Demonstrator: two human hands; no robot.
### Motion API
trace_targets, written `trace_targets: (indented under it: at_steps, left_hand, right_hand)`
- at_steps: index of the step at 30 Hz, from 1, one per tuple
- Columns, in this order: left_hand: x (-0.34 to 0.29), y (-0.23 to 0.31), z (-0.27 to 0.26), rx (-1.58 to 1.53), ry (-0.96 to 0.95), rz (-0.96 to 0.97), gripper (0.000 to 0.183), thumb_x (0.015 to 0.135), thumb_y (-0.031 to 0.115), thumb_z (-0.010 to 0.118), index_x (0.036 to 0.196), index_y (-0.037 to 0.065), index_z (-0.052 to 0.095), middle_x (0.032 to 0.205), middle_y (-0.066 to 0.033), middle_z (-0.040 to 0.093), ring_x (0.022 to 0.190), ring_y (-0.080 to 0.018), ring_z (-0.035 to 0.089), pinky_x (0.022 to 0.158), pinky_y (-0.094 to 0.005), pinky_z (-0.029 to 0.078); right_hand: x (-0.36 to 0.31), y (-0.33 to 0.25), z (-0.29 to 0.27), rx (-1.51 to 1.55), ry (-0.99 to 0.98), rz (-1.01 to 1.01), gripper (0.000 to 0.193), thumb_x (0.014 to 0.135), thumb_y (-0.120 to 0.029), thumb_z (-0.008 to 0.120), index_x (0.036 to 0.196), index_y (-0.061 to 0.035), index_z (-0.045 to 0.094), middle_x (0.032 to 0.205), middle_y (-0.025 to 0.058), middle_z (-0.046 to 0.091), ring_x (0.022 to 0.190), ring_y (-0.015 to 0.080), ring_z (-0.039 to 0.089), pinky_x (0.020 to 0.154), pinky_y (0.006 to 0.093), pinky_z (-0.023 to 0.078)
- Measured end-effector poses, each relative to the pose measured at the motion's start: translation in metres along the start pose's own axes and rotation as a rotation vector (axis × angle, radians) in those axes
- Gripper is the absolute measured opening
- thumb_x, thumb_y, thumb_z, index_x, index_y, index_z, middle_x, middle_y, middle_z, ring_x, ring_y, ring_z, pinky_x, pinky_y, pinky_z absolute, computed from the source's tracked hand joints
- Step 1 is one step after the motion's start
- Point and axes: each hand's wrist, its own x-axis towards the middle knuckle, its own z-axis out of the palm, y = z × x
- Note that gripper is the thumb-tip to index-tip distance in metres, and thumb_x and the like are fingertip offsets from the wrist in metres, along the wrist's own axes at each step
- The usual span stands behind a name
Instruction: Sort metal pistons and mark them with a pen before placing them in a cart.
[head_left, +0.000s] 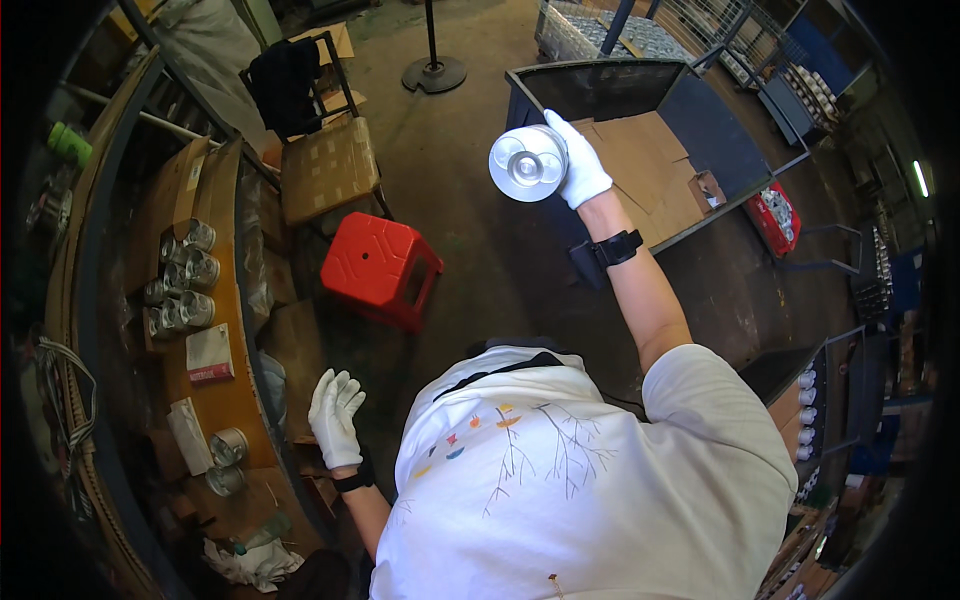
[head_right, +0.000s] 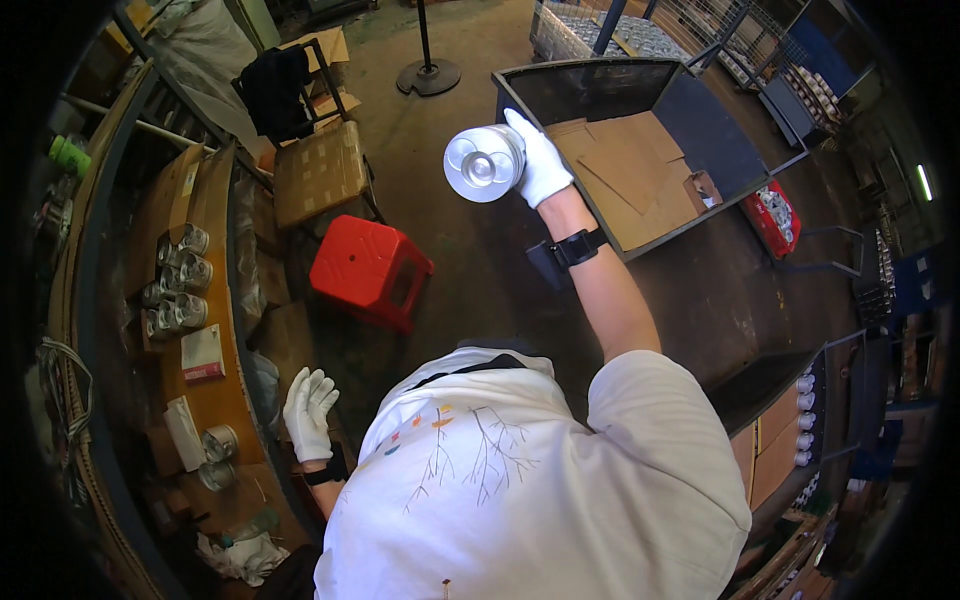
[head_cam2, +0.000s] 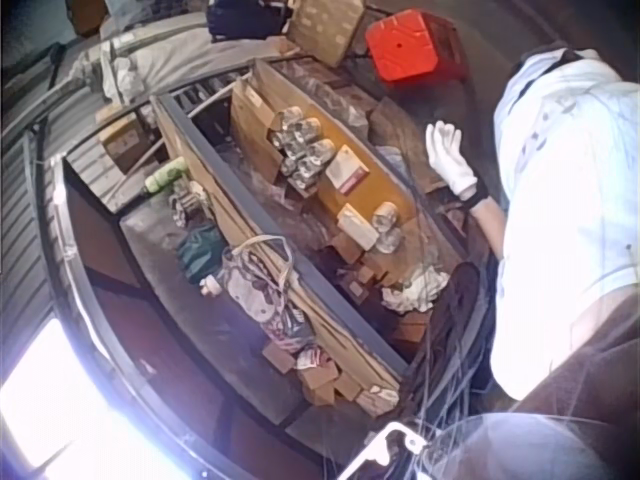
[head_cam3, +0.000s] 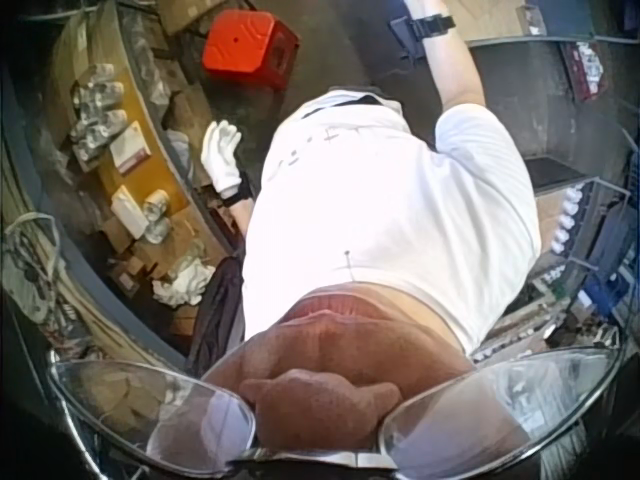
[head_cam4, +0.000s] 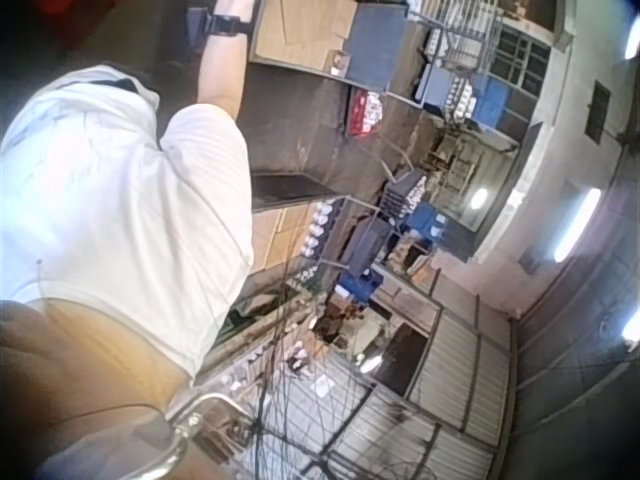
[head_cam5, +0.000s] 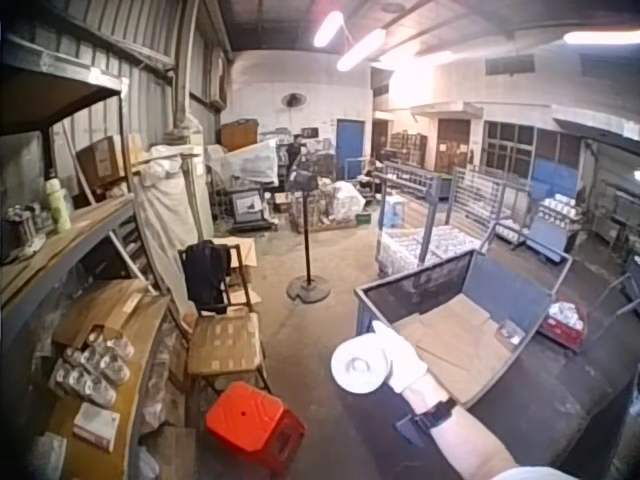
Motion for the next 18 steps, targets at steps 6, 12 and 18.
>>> trace_targets:
  at_steps: [6,12,18]
  left_hand:
    - [-0.006,-0.003,0.001,0.002,0.02,-0.003,0.039,0.098,0.019,0.056,0.131,0.0,0.052,0.115,-0.0154,0.064,0.096,-0.0241,0.065,0.083,-0.038,0.054]
    - [-0.008,-0.004,0.003,0.018,0.025,-0.014,0.038,0.097,0.019,0.056,0.13,0.0,0.053,0.115,-0.0154,0.064,0.096,-0.0241,0.065,0.083,-0.0377,0.054]
    - [0.001,0.01,0.042,0.143,-0.072,-0.001,0.041,0.095,0.019,0.059,0.132,0.001,0.053,0.119,-0.014,0.063,0.099,-0.0212,0.065,0.085,-0.0346,0.053]
  right_hand:
    - [0.001,0.024,-0.016,0.205,0.004,0.099,0.026,0.097,-0.031,0.055,0.101,-0.0077,0.065,0.093,0.0054,0.07,0.086,0.0203,0.067,0.08,0.0371,0.056]
    - [-0.011,0.033,-0.018,0.222,0.026,0.117,0.024,0.098,-0.031,0.053,0.1,-0.0102,0.064,0.092,0.0036,0.071,0.086,0.019,0.068,0.081,0.0363,0.057]
    - [-0.019,0.045,-0.01,0.22,-0.003,0.163,0.023,0.098,-0.031,0.052,0.099,-0.0106,0.064,0.091,0.0032,0.071,0.083,0.0182,0.068,0.078,0.0356,0.057]
